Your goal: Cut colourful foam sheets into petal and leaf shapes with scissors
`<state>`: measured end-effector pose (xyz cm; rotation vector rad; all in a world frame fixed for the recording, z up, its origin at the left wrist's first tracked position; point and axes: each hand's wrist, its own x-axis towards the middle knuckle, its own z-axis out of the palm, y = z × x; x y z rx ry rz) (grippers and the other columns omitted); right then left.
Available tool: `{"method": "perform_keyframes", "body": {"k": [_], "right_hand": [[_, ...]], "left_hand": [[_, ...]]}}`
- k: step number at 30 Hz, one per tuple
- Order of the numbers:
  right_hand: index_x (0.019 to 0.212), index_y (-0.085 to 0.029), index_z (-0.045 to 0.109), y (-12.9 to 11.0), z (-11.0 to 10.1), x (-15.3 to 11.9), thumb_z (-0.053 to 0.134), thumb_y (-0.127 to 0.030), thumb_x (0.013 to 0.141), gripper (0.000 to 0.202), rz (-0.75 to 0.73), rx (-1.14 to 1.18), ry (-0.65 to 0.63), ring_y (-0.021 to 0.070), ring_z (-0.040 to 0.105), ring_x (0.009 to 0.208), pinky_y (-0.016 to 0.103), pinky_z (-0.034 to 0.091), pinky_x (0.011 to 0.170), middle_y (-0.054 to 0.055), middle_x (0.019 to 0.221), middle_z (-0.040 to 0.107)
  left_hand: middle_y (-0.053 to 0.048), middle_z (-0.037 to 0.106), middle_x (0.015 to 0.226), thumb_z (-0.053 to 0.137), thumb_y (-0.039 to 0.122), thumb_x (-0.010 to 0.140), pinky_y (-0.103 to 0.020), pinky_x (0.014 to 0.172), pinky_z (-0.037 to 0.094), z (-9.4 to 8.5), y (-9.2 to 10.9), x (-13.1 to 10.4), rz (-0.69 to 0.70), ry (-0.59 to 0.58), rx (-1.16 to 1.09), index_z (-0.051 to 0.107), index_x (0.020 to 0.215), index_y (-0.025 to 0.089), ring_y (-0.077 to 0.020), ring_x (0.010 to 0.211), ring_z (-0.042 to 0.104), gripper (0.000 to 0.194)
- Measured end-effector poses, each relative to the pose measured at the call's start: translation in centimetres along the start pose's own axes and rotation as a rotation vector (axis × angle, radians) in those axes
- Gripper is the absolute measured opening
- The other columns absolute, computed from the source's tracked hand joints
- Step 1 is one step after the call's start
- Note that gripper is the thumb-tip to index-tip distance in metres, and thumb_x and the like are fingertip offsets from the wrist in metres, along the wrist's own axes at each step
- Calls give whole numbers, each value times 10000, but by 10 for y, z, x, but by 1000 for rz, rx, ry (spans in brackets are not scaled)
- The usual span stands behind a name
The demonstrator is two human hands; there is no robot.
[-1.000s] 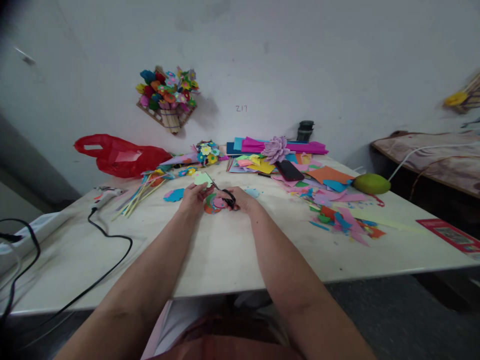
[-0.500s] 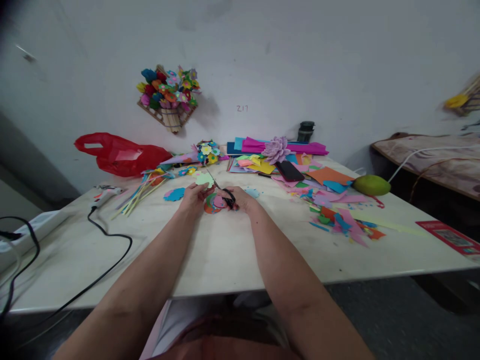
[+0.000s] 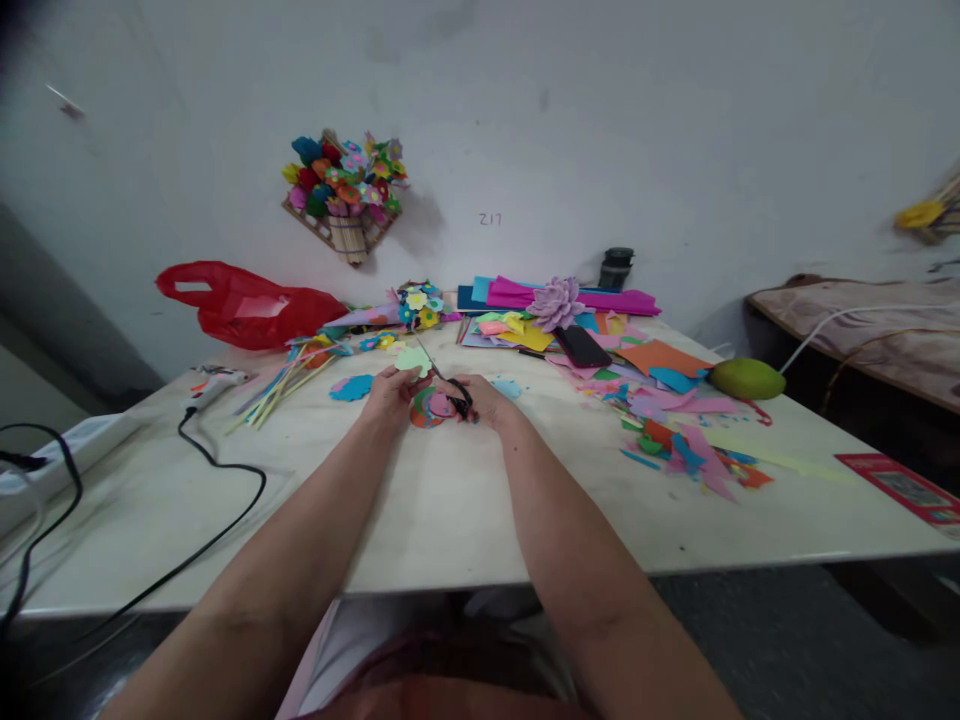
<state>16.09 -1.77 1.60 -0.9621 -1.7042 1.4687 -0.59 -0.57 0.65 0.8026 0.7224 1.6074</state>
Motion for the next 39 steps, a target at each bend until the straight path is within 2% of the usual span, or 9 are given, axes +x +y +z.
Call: {"method": "perform_keyframes", "body": {"k": [6,12,18,30,39], "right_hand": [[896,-116,617,1,1,1,581,-438,783,343,-5,-20,27,62,444,362,182,229,310,-14,537,554],[864,-118,609,0,2,0,593,-427,774,321,-13,1,26,62,440,359,181,224,309,-16,523,548],[864,-125,609,-2,3,-1,586,-415,778,304,-8,18,36,59,437,358,179,223,308,-19,525,551],[851,-123,603,-1,2,0,615,-435,736,332,11,29,56,53,416,340,176,188,305,-27,502,536],[863,-116,607,1,2,2,612,-423,739,331,-5,26,55,50,412,340,171,183,297,-25,506,530]], "left_hand": [[-27,671,691,757,94,508,-305,710,545,1,0,-1,-5,5,-1,606,689,147,-200,738,679,242],[-26,670,690,751,84,511,-319,740,544,3,1,-2,-3,16,-12,615,684,133,-180,684,672,226],[-29,670,701,756,87,514,-331,771,535,3,0,-2,6,13,-15,622,688,137,-192,742,675,225],[-28,672,688,744,87,515,-338,775,541,5,2,-4,8,7,-15,625,682,131,-160,652,655,210],[-24,665,687,742,85,516,-341,794,535,5,3,-5,-4,13,-18,626,683,130,-165,662,660,209]]}}
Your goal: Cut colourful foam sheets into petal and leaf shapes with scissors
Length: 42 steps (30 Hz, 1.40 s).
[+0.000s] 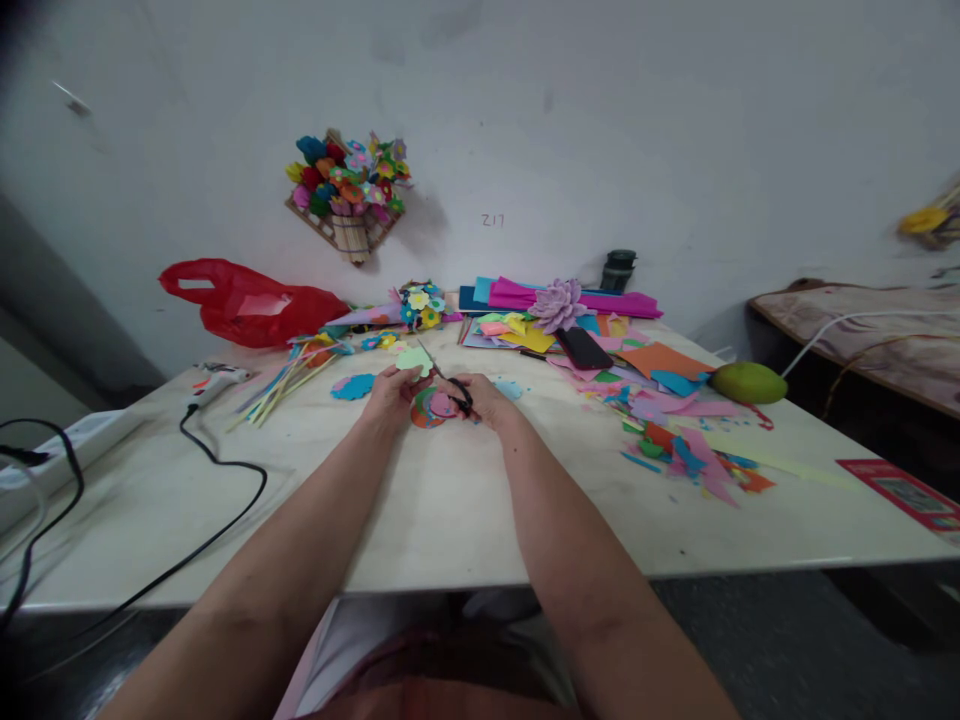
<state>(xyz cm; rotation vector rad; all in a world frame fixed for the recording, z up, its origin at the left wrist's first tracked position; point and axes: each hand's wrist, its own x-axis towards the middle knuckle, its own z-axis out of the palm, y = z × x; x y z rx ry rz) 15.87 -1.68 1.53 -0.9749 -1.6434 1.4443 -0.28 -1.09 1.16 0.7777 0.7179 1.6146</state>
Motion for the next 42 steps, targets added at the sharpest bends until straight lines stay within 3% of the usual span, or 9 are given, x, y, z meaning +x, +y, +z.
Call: {"method": "perform_keyframes", "body": {"k": [8,18,28,42], "right_hand": [[811,-126,599,5,-2,4,601,-409,759,288,-11,-21,-1,49,408,336,171,186,290,-34,495,523],[752,-132,576,3,-3,0,618,-417,748,288,-4,-32,-63,48,404,330,170,183,289,-32,488,527],[897,-124,628,2,-6,-2,586,-447,781,345,21,-10,-75,62,449,361,180,208,317,-18,521,555],[907,-113,610,5,-4,1,537,-433,829,337,7,30,-29,64,458,359,177,221,304,-3,545,554]], "left_hand": [[-19,664,679,755,108,516,-319,770,529,-3,-1,2,4,7,14,606,684,150,-189,736,674,228],[-33,666,689,752,134,560,-292,730,514,-5,-1,5,-1,56,51,617,754,138,-154,647,660,236],[-17,663,665,766,141,551,-302,732,527,-4,-1,3,26,45,42,579,701,154,-185,698,682,240],[-24,661,681,769,118,537,-317,765,523,-6,-4,5,48,4,0,589,682,143,-210,744,688,233]]}}
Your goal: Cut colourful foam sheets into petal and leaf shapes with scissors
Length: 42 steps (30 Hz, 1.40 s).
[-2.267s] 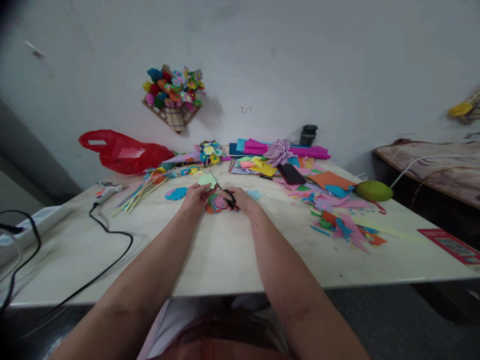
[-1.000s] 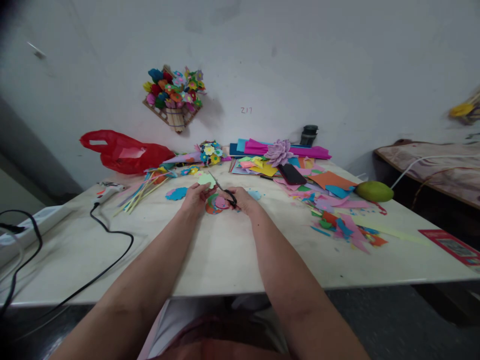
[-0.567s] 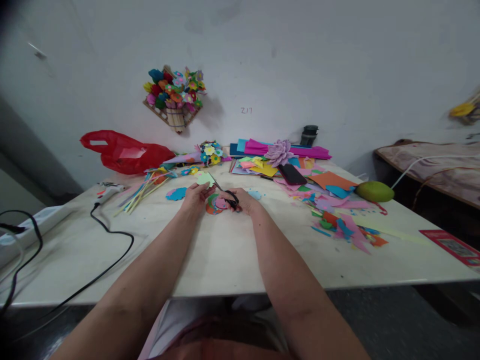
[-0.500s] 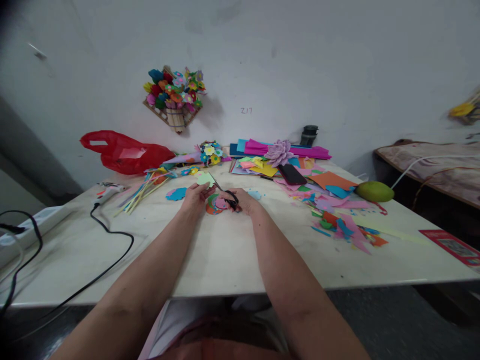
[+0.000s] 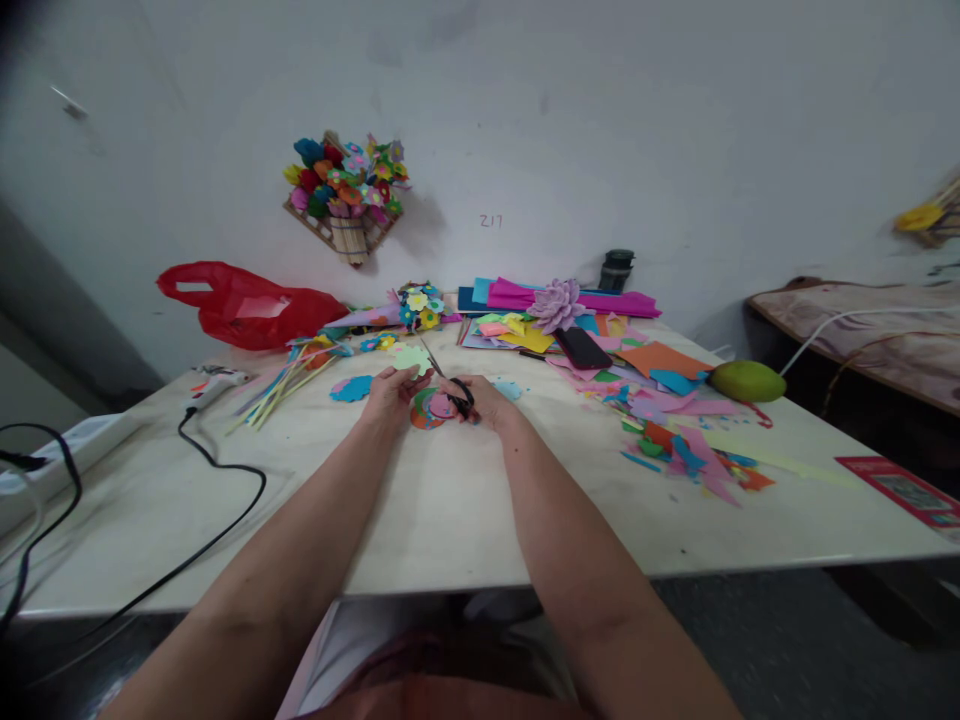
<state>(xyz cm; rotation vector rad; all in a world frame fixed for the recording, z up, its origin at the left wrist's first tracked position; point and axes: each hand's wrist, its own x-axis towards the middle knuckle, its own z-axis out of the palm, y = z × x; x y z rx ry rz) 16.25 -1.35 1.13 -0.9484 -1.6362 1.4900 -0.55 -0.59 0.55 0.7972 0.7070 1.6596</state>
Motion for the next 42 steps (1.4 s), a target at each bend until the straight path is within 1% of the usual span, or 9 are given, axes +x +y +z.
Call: {"method": "perform_keyframes", "body": {"k": [5,9,14,24,28,32,36,42], "right_hand": [[906,-108,618,1,1,1,540,-438,829,348,-21,-6,-5,68,479,368,177,246,304,7,568,573],[887,-112,618,-1,4,1,538,-423,829,326,-9,-23,-7,71,479,367,176,252,304,4,553,569],[860,-119,607,-3,9,0,557,-424,806,314,0,-34,22,69,475,365,172,251,301,-9,543,560],[889,-139,599,5,11,7,542,-496,813,369,-24,-15,44,77,513,386,177,282,303,-7,578,576],[894,-138,601,5,12,7,527,-487,829,363,-19,-17,57,76,511,385,177,281,301,-6,572,577],[886,-144,600,4,14,7,533,-499,819,368,-17,-41,74,79,514,390,174,301,310,-10,560,575],[848,-143,594,5,14,7,538,-517,803,381,-34,-56,81,80,512,392,170,298,303,-9,560,570],[837,-146,590,4,16,6,538,-500,807,359,-44,-62,79,77,509,400,172,298,306,-11,557,575]], "left_hand": [[-15,643,644,769,117,535,-330,783,520,1,1,0,2,37,7,578,658,136,-198,706,684,228],[-27,649,659,759,113,543,-317,762,524,2,0,0,2,52,4,573,654,134,-194,699,681,218],[-12,619,600,755,106,548,-295,742,529,5,-2,0,-8,81,-1,566,646,135,-177,674,674,215],[-20,647,633,731,77,575,-253,667,531,11,-3,-2,-13,111,-35,574,668,130,-153,643,670,190],[-13,646,634,744,85,584,-262,677,530,12,-4,-2,-12,115,-28,559,679,143,-151,652,670,216],[-20,650,651,728,77,599,-273,696,528,13,-6,-2,3,127,-34,569,694,140,-144,637,664,196],[-18,634,610,687,53,605,-261,672,524,16,-6,-3,7,162,-51,556,653,132,-134,602,652,160],[-13,624,588,689,46,584,-256,662,523,18,-6,-4,15,173,-65,509,601,146,-141,613,655,207]]}}
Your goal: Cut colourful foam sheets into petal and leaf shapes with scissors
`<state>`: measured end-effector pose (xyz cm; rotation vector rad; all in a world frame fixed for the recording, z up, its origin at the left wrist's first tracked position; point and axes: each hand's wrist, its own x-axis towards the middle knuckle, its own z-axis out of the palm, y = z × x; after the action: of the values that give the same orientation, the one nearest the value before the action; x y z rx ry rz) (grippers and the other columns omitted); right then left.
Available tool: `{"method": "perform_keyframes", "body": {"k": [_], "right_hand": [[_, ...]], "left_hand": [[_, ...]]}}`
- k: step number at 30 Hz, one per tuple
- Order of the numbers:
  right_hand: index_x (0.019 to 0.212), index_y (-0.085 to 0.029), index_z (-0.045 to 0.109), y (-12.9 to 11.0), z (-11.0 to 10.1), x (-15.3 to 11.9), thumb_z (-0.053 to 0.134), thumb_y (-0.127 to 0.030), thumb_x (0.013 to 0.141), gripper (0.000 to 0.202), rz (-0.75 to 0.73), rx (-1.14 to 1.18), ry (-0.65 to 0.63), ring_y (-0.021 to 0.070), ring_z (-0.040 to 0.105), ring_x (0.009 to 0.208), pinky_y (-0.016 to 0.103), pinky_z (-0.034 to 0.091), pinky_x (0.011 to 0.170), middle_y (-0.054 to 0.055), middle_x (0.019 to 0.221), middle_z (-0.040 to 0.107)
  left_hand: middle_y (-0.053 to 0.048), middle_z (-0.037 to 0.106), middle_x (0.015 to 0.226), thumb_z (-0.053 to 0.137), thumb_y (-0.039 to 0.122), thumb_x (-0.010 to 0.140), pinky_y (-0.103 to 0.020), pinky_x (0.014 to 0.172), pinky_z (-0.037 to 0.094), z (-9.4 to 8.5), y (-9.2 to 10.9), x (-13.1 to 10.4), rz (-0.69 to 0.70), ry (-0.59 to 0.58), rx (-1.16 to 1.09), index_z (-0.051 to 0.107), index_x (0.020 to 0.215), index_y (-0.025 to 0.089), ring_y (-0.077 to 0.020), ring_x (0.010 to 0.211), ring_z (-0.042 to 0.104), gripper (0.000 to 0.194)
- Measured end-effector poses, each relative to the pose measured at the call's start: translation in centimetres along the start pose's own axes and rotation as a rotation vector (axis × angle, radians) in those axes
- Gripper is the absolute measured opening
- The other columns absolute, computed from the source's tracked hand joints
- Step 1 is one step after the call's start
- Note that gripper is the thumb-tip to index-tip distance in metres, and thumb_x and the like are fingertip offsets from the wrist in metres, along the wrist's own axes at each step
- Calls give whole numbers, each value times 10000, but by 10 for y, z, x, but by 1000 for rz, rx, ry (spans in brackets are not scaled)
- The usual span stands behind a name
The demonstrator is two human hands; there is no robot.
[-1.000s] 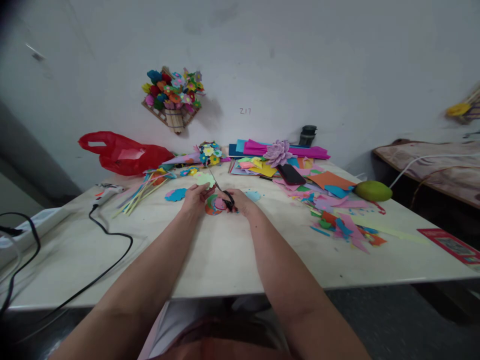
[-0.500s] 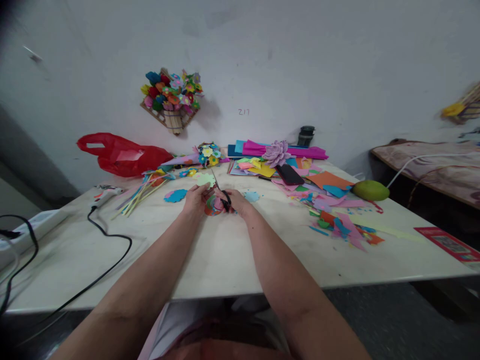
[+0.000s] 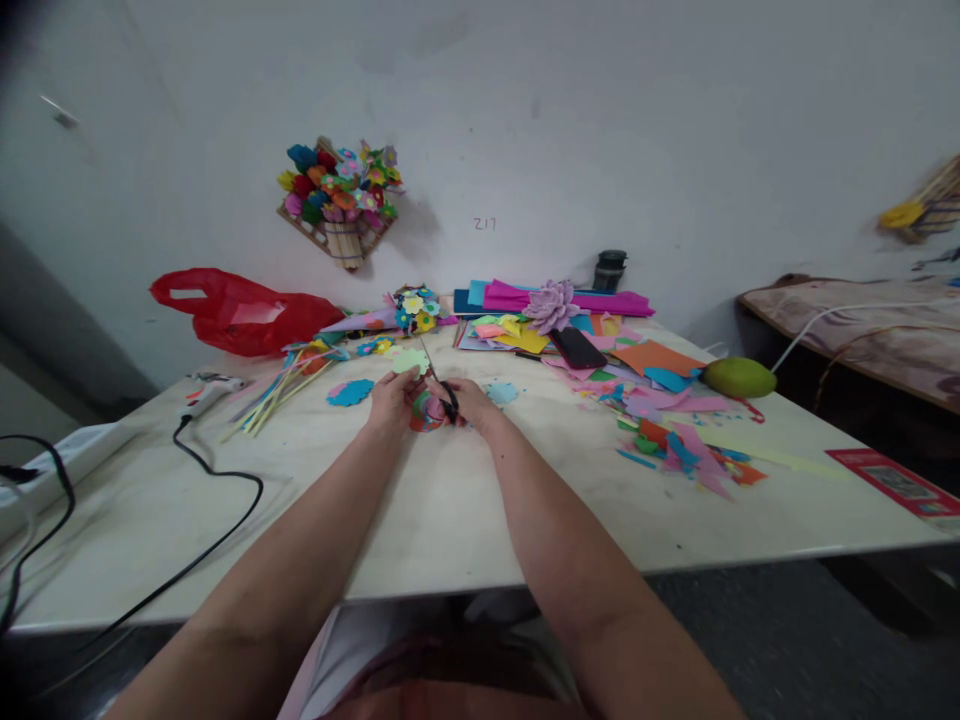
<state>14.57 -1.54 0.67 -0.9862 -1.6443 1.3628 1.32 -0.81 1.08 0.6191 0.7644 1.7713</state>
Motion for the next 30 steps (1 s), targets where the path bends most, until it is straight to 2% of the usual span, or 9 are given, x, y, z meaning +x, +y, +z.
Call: {"method": "perform_keyframes", "body": {"k": [5,16,30], "right_hand": [[829,-144,581,-1,1,-1,534,-492,812,351,16,-17,21,72,497,385,162,294,300,-16,533,567],[772,-145,561,-1,2,0,548,-466,811,324,15,13,38,68,482,374,159,282,290,-21,517,548],[762,-141,564,1,3,2,565,-480,797,341,6,19,56,62,480,368,157,281,283,-23,527,542]], "left_hand": [[2,617,578,699,53,589,-261,662,529,0,-2,1,3,29,11,522,623,148,-133,589,649,204],[-1,630,619,720,74,597,-278,704,536,-3,-6,5,9,10,24,534,641,155,-146,639,664,208],[-6,628,610,714,83,578,-264,663,541,-2,-7,3,2,11,8,518,631,163,-155,645,662,218]]}}
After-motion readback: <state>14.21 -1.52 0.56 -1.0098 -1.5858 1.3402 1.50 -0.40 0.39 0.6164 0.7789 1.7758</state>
